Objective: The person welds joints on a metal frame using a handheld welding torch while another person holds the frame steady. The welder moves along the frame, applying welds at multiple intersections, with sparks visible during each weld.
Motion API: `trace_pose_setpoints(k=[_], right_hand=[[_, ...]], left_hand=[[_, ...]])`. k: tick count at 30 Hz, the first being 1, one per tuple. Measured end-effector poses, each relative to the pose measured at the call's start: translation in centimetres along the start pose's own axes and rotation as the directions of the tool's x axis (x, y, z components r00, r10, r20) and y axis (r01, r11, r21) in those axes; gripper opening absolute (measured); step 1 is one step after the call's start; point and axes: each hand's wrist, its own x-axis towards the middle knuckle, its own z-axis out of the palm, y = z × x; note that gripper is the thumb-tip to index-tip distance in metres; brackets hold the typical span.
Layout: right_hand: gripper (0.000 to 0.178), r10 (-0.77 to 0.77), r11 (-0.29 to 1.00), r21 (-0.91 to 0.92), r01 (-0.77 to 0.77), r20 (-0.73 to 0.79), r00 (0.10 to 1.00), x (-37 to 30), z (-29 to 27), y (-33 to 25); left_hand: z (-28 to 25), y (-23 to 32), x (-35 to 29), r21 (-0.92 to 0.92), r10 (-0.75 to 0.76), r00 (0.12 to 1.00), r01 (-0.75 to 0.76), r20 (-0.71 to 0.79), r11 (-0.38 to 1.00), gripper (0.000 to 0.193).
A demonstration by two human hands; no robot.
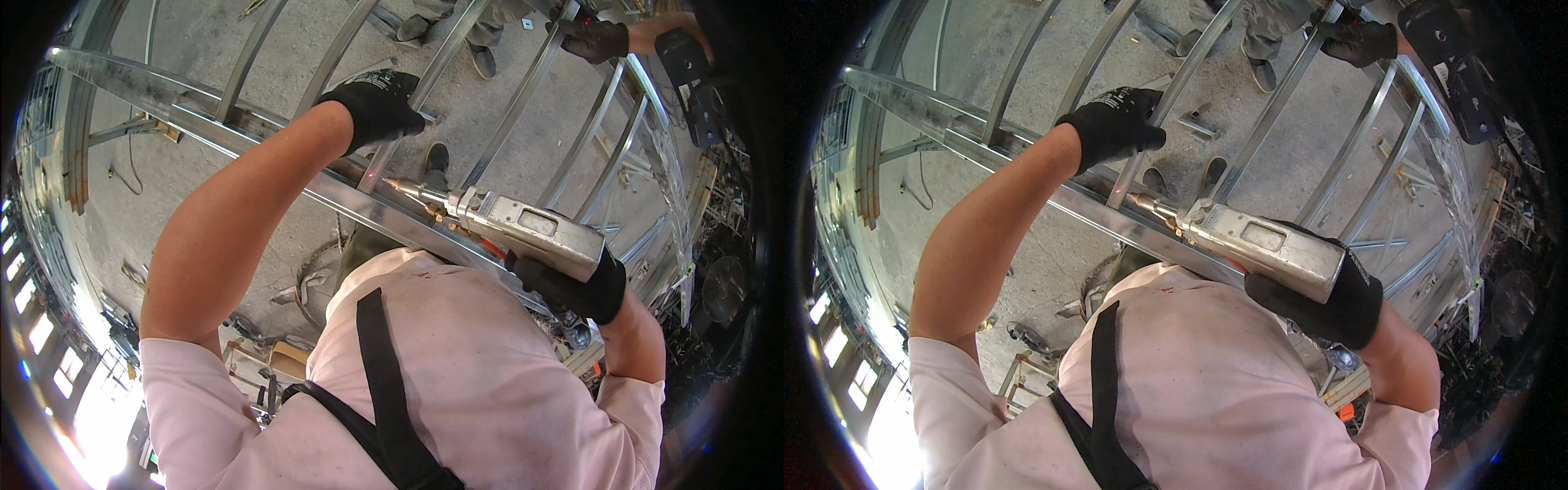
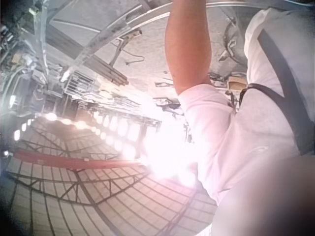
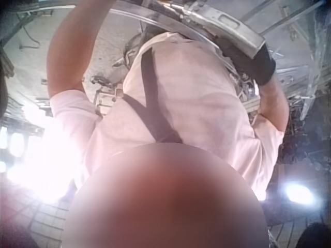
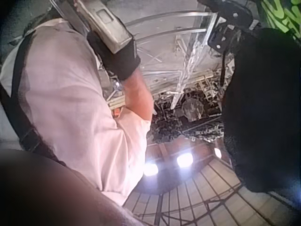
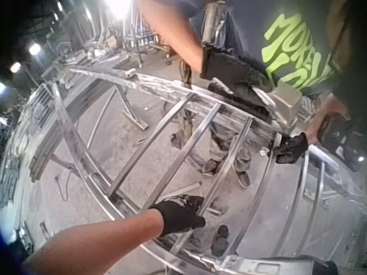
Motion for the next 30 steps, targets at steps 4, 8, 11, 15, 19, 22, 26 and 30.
trace_pose_setpoints(k=[4, 8, 11, 15, 19, 22, 26, 30], right_hand=[[0.048, 0.032, 0.999, 0.033, -0.034, 0.060, 0.998, 0.6, 0.0, -0.4], [0.049, -0.023, 0.999, 0.051, 0.018, 0.092, 0.996, 1.4, 0.3, -0.2], [0.049, -0.085, 0.995, 0.064, 0.079, 0.091, 0.992, 1.7, 0.5, 0.1], [0.051, -0.031, 0.999, 0.020, 0.029, 0.125, 0.992, 1.9, 0.3, 0.1], [0.048, -0.063, 0.998, 0.024, 0.061, 0.124, 0.990, 2.6, 0.5, -0.1], [0.049, -0.013, 0.998, 0.059, 0.005, 0.139, 0.990, 2.8, 0.3, -0.3], [0.052, -0.067, 0.997, -0.015, 0.070, 0.156, 0.986, 3.5, 0.1, -0.3], [0.053, -0.087, 0.995, 0.070, 0.076, 0.165, 0.983, 4.1, 0.3, -0.2]], left_hand=[[0.0, 0.1, -0.1, 0.015, 0.003, 1.000, -0.003, -0.017, 1.000, 0.062], [-0.4, 0.2, -0.1, 0.004, -0.025, 0.999, 0.025, 0.030, 1.000, 0.062], [-0.6, 0.3, -0.1, -0.011, -0.018, 0.999, 0.019, 0.046, 1.000, 0.063], [-0.5, 0.2, -0.2, -0.001, -0.007, 1.000, 0.007, 0.025, 1.000, 0.062], [-0.3, 0.2, -0.2, -0.017, -0.019, 1.000, 0.019, 0.010, 1.000, 0.063], [-0.5, 0.1, -0.2, -0.089, -0.033, 0.998, 0.039, 0.060, 0.995, 0.064], [-0.4, -0.1, -0.1, -0.123, -0.046, 0.997, 0.052, 0.057, 0.991, 0.068], [-0.3, -0.2, 0.1, -0.039, -0.029, 0.999, 0.031, 0.037, 0.999, 0.069]])
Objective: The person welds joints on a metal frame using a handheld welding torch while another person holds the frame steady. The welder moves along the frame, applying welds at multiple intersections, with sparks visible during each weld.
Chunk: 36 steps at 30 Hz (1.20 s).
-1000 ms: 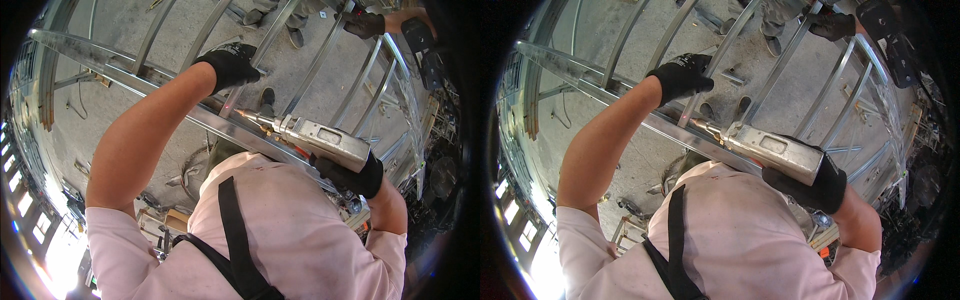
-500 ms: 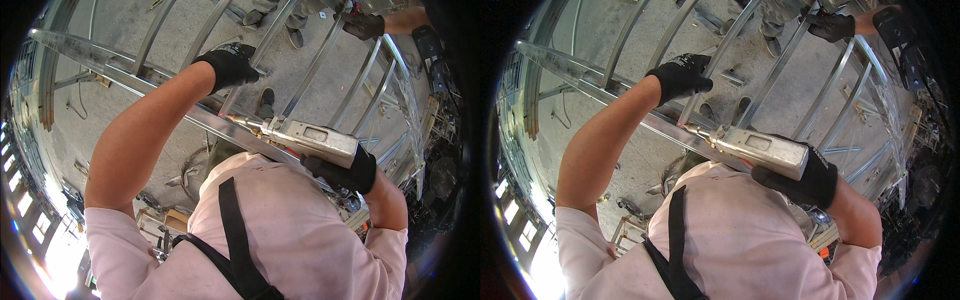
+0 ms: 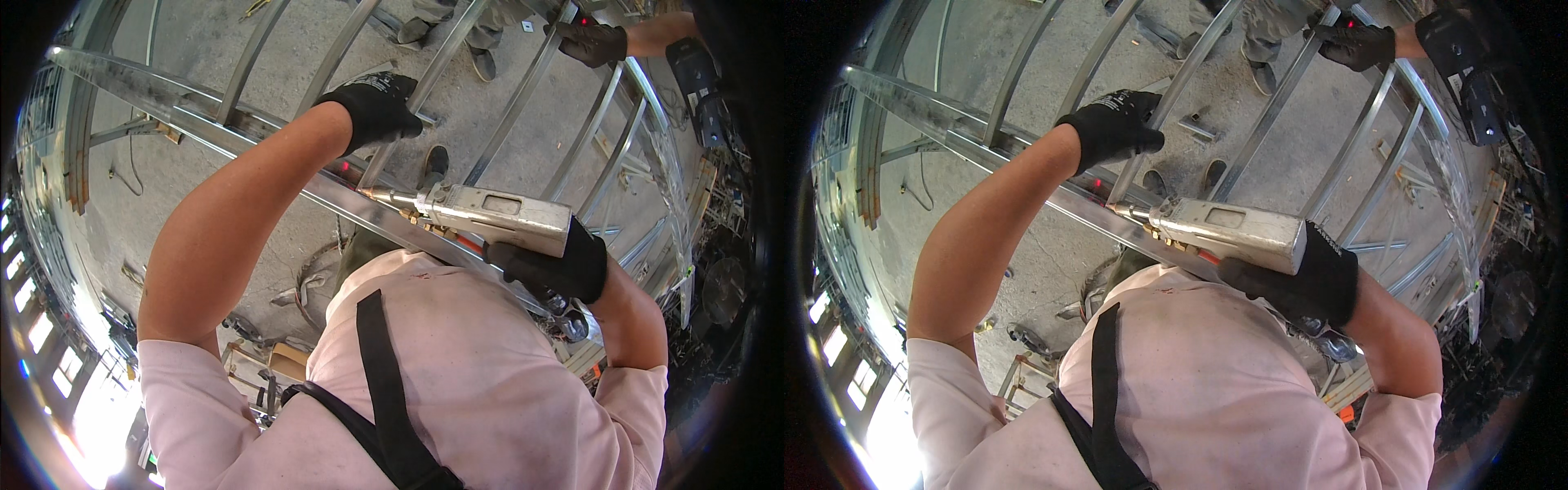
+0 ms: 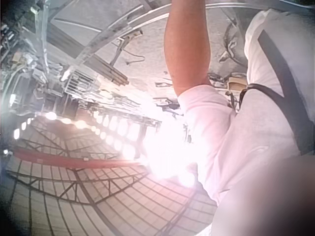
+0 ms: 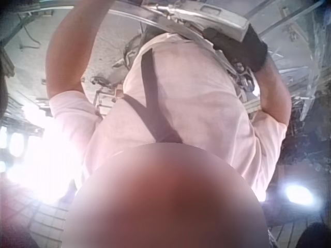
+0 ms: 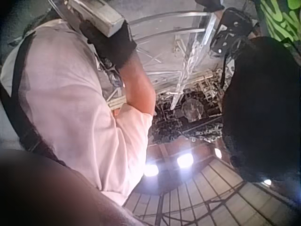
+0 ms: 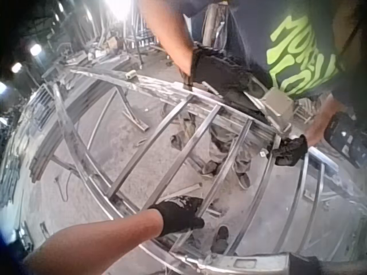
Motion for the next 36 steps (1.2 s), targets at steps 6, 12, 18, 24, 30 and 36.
trace_pose_setpoints(k=[6, 12, 18, 24, 30, 36], right_hand=[[0.054, 0.040, 0.998, 0.044, -0.041, 0.023, 0.999, 0.1, 0.0, -0.2], [0.054, 0.070, 0.996, 0.046, -0.070, 0.000, 0.998, 0.3, 0.1, -0.3], [0.057, 0.062, 0.998, 0.030, -0.064, 0.043, 0.997, 0.7, -0.1, -0.1], [0.056, 0.059, 0.996, 0.071, -0.061, 0.029, 0.998, 0.5, 0.1, 0.0], [0.049, -0.030, 0.999, -0.036, 0.030, 0.008, 1.000, 0.9, 0.1, -0.3], [0.046, 0.053, 0.994, 0.096, -0.055, 0.025, 0.998, 0.8, 0.2, -1.1]], left_hand=[[0.0, 0.1, -0.1, 0.013, -0.001, 1.000, 0.001, -0.004, 1.000, 0.064], [0.0, 0.1, -0.1, 0.051, 0.046, 0.998, -0.044, -0.040, 0.998, 0.059], [0.0, -0.1, -0.1, 0.036, 0.062, 0.997, -0.061, -0.036, 0.997, 0.058], [-0.1, 0.0, -0.2, 0.008, 0.038, 0.999, -0.038, -0.012, 0.999, 0.059], [-0.3, 0.3, -0.5, 0.004, -0.041, 0.999, 0.041, 0.026, 0.999, 0.064], [-0.7, 0.0, -0.5, 0.017, -0.077, 0.993, 0.076, 0.085, 0.997, 0.073]])
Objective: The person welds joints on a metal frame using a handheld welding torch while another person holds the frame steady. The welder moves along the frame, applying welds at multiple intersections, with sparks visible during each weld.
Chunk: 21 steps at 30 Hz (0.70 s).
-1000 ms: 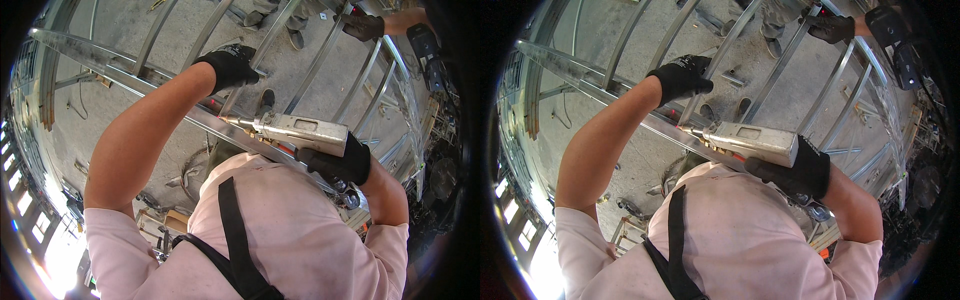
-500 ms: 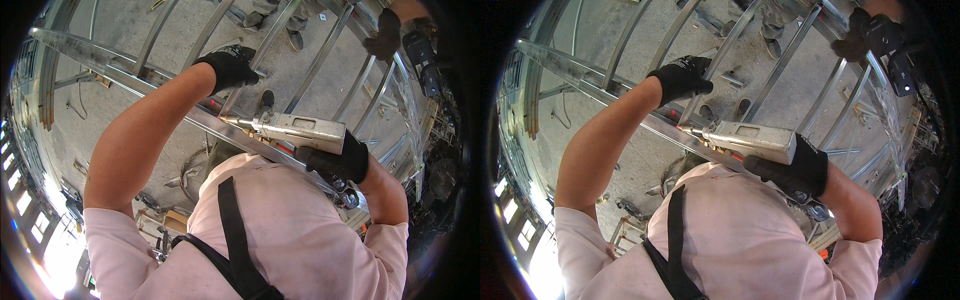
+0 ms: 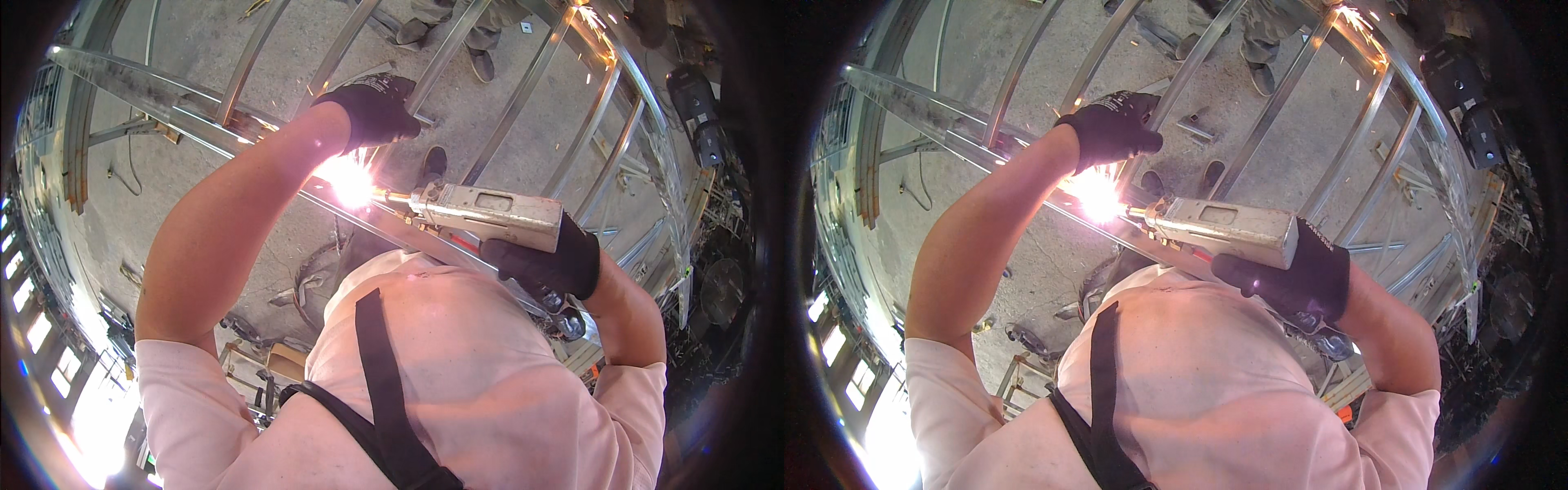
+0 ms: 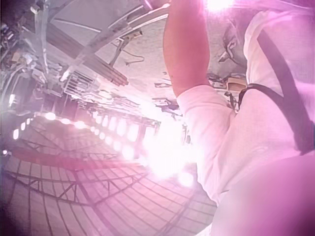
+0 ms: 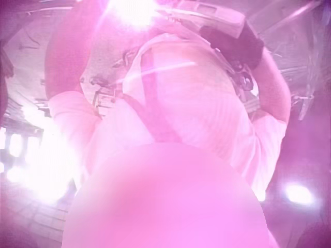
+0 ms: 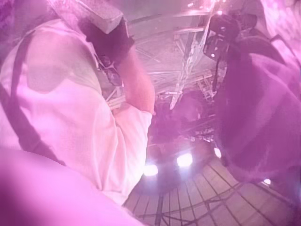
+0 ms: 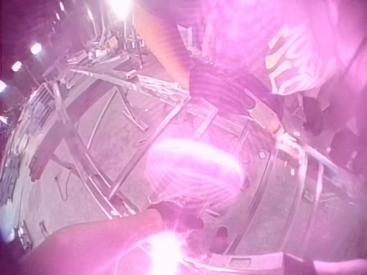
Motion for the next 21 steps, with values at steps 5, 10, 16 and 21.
trace_pose_setpoints(k=[5, 10, 16, 21], right_hand=[[0.045, 0.008, 1.000, -0.008, -0.008, -0.017, 1.000, 0.00, 0.17, -0.19], [0.046, 0.011, 1.000, -0.015, -0.011, -0.002, 1.000, -0.04, 0.01, -0.20], [0.047, 0.012, 1.000, -0.009, -0.012, -0.007, 1.000, -0.05, 0.06, -0.32], [0.047, -0.009, 1.000, -0.006, 0.009, -0.015, 1.000, 0.06, 0.19, -0.03]], left_hand=[[-0.20, 0.05, 0.24, 0.053, -0.009, 1.000, 0.009, 0.008, 0.999, 0.074], [-0.25, 0.24, -0.17, -0.005, 0.003, 1.000, -0.003, -0.006, 1.000, 0.075], [-0.35, 0.17, -0.07, 0.009, 0.020, 1.000, -0.020, -0.014, 1.000, 0.075], [0.01, -0.23, -0.10, -0.030, -0.019, 0.999, 0.018, -0.050, 0.999, 0.074]])
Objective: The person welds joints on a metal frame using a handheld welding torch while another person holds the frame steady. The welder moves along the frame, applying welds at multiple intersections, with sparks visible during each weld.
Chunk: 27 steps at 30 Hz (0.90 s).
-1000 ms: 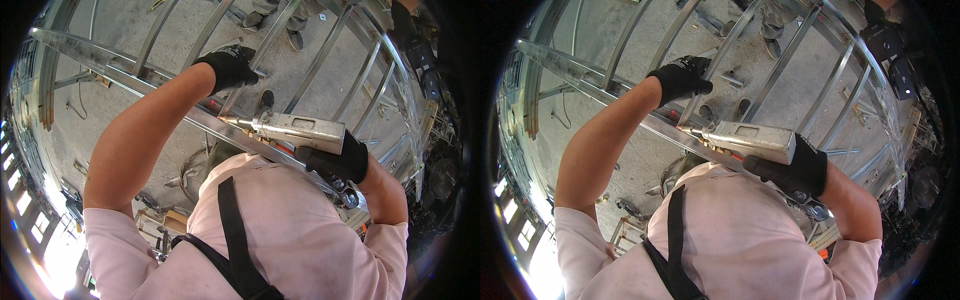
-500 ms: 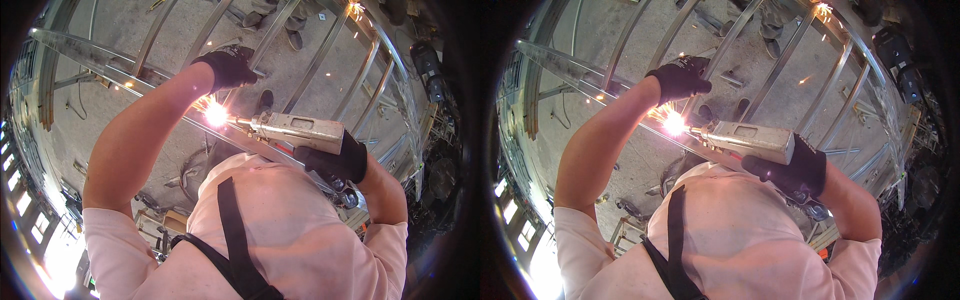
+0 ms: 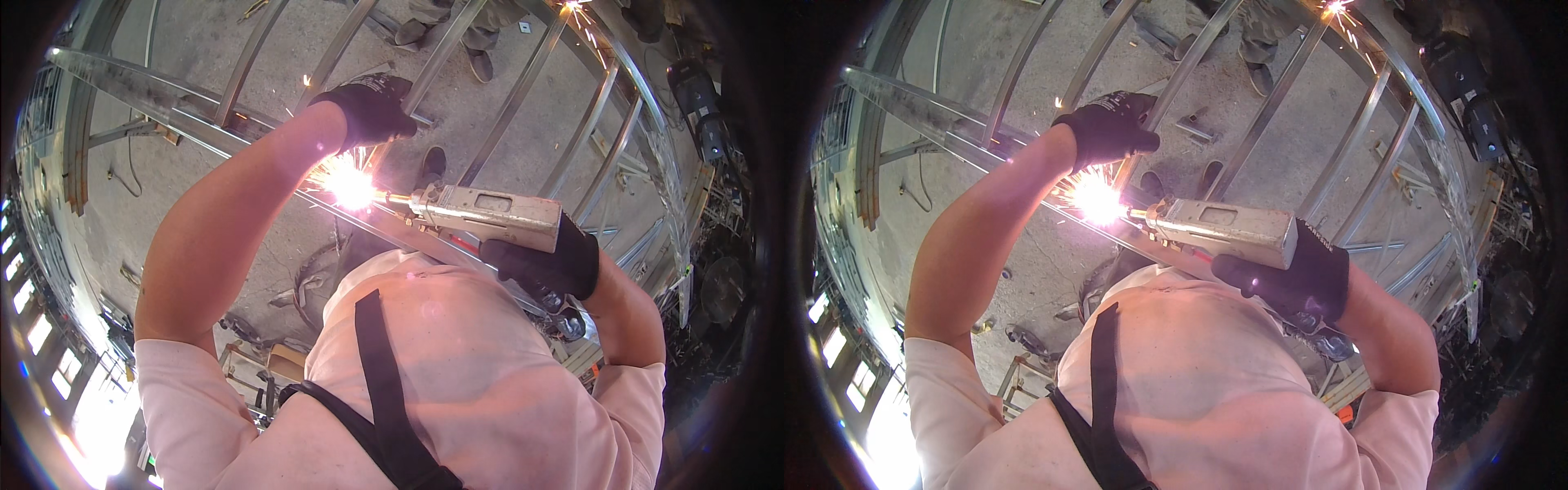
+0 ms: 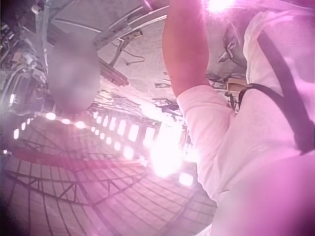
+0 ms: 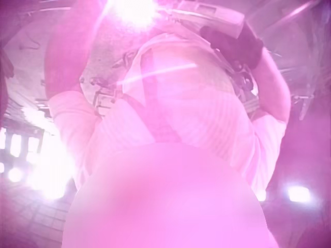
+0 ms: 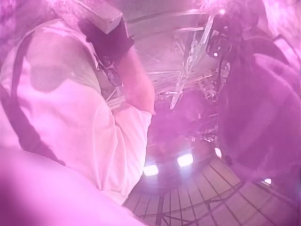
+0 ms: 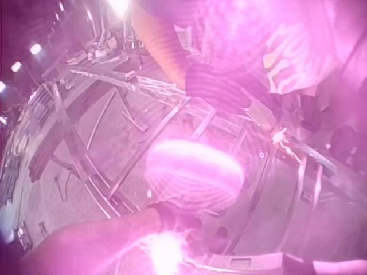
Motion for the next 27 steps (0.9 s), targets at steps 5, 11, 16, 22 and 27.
trace_pose_setpoints(k=[5, 11, 16, 22, 27], right_hand=[[0.047, 0.016, 1.000, -0.017, -0.016, 0.006, 1.000, 0.1, -0.1, 0.2], [0.046, 0.019, 1.000, -0.019, -0.019, 0.002, 1.000, -0.3, -0.3, 0.0], [0.047, 0.002, 0.999, 0.032, -0.002, 0.011, 1.000, -0.5, -0.5, 0.6], [0.050, -0.020, 0.998, 0.061, 0.020, 0.000, 1.000, -0.3, -0.2, 1.3], [0.051, 0.002, 0.998, 0.055, -0.001, -0.007, 1.000, -0.4, -0.2, 0.7]], left_hand=[[0.0, -0.2, 0.0, 0.032, -0.010, 1.000, 0.009, 0.014, 0.999, 0.077], [-0.5, 0.3, -0.1, -0.034, -0.002, 0.998, 0.004, 0.067, 0.999, 0.080], [-0.7, 0.5, -0.4, -0.012, -0.019, 0.997, 0.020, 0.070, 1.000, 0.082], [-0.6, 0.1, -0.5, -0.008, 0.026, 0.999, -0.025, 0.023, 1.000, 0.081], [-0.5, -0.1, -0.4, 0.023, 0.045, 0.999, -0.045, -0.007, 0.999, 0.078]])
